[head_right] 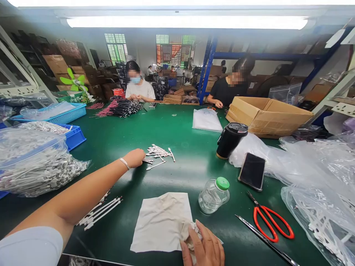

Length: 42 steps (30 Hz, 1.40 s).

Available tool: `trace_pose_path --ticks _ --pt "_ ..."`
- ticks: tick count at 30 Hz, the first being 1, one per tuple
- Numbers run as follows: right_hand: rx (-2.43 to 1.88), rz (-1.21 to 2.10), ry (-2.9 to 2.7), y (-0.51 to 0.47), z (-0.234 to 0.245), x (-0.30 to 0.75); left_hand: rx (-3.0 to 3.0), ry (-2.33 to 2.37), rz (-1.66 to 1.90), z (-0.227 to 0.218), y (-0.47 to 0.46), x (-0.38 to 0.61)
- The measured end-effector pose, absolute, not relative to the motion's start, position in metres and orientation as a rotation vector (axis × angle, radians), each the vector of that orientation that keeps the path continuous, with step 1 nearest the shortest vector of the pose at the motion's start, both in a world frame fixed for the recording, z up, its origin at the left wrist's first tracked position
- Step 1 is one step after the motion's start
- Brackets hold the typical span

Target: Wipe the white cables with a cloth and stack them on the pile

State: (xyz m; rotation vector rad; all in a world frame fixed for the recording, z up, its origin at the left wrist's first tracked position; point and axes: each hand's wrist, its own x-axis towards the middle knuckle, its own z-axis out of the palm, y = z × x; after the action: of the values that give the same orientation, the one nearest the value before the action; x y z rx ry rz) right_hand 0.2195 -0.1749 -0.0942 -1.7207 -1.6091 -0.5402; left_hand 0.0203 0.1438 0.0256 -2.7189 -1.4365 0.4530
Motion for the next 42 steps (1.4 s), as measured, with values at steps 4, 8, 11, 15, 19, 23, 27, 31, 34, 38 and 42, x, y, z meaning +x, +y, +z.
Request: trace_pose_path --ticks 4,8,11,15,19,23,27,31,34,38,42 --pt "-1.721 -0.544 -1.615 -0.175 -0.094 0.219 -2.723 -1.405 0.457 0.027 0.136 0.016" --pt "-1.724 -0.561 -1.606 -0.174 -0.093 0.218 -2.785 -1.346 0.362 0.028 0.123 0.030" --pt "-1.718 -0.560 -1.620 -0.174 -0.091 0.218 -2.868 -1.239 0.298 0.024 0.111 0.051" --pt "-1.725 -0.561 -1.624 -0.174 -0.088 0.217 -2.934 -1.148 0.305 0.019 0.106 0.071" --pt "-1.729 -0.572 -1.615 -0.173 -0.088 0.215 -2.992 -1.054 0.298 0.018 0.109 0.082" --pt "-1.737 -0.588 -1.627 -0.173 -0.088 0.215 -2.987 -1.060 0.189 0.013 0.109 0.105" --pt "-1.725 -0.581 -1.629 -0.173 -0.089 0.216 -2.926 -1.181 0.162 0.008 0.113 0.134" --pt "-1.700 -0.589 -1.615 -0.172 -0.092 0.216 -2.899 -1.237 0.189 0.011 0.121 0.152" --pt "-1.678 -0.583 -1.604 -0.171 -0.093 0.216 -2.918 -1.208 0.151 0.014 0.121 0.157" --pt "-1.680 -0.597 -1.621 -0.173 -0.093 0.219 -2.927 -1.210 0.001 0.019 0.117 0.155" --pt "-1.664 -0.648 -1.728 -0.176 -0.091 0.223 -2.891 -1.347 -0.097 0.033 0.132 0.135"
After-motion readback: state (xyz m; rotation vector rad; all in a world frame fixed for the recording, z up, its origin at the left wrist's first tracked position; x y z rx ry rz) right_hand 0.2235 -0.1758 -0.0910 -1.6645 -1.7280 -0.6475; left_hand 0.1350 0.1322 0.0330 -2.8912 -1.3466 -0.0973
